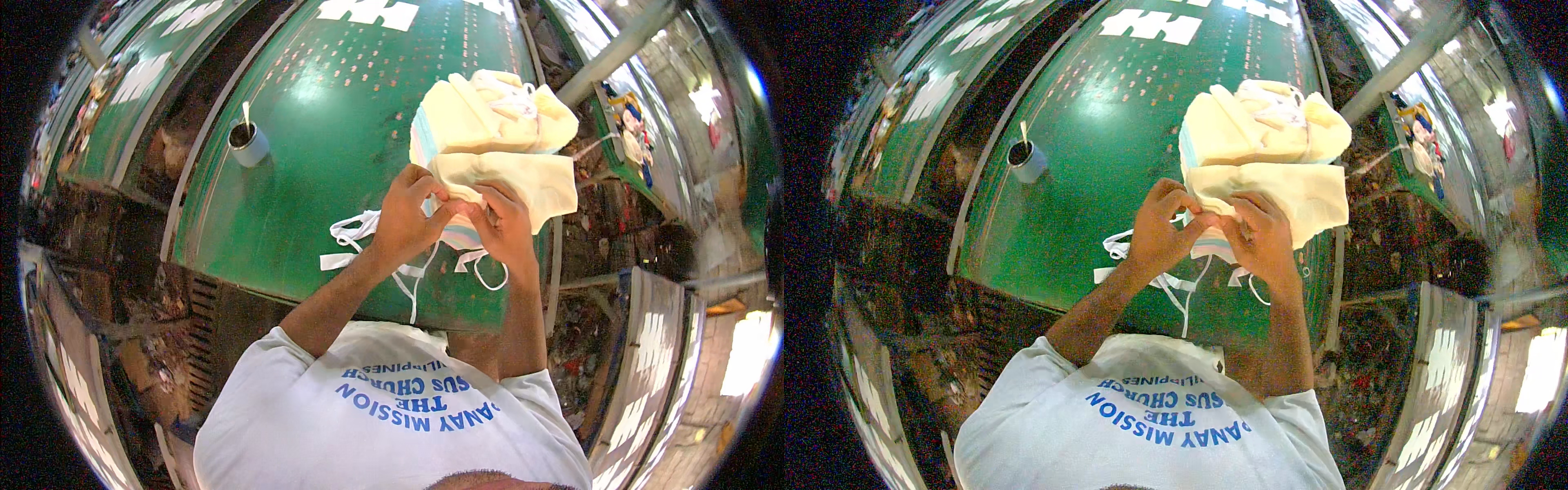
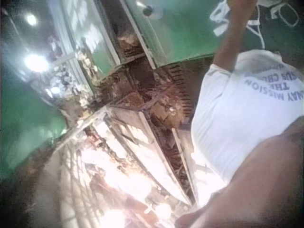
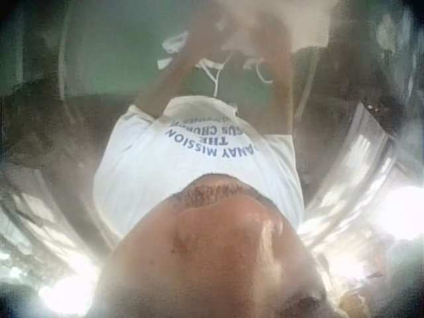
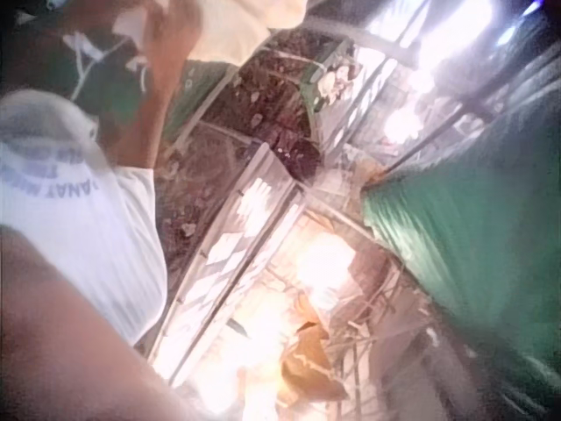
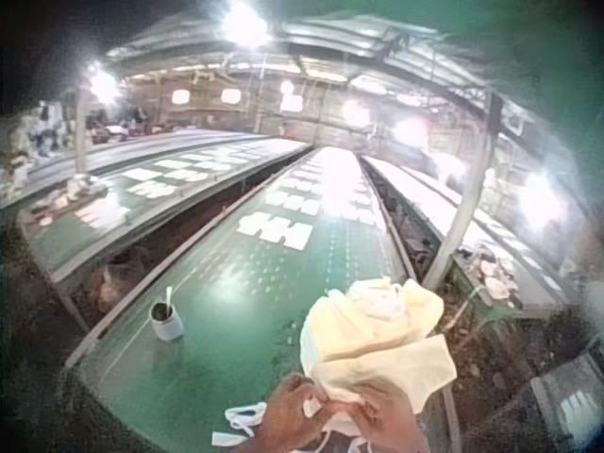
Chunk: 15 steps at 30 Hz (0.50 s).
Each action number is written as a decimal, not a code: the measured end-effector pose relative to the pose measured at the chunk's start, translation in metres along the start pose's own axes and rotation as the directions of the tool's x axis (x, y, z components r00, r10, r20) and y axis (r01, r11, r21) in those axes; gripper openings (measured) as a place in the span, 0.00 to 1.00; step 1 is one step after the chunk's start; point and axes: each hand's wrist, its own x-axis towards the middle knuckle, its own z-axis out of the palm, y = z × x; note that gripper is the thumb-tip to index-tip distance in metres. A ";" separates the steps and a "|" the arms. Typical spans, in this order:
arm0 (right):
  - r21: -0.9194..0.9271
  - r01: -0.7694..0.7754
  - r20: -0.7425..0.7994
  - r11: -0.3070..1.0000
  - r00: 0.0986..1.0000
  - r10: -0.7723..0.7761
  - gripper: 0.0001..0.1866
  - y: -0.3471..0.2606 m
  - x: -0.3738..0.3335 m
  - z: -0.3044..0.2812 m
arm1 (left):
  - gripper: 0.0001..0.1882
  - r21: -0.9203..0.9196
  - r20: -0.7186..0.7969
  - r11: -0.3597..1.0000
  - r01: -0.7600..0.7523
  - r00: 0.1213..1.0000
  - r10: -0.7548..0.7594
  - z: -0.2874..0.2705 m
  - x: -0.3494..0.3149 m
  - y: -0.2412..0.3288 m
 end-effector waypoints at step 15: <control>0.149 -0.231 0.068 0.961 0.972 0.223 0.14 -0.001 -0.005 0.000 | 0.15 -0.327 0.062 0.944 0.044 0.998 -0.025 0.015 -0.028 -0.022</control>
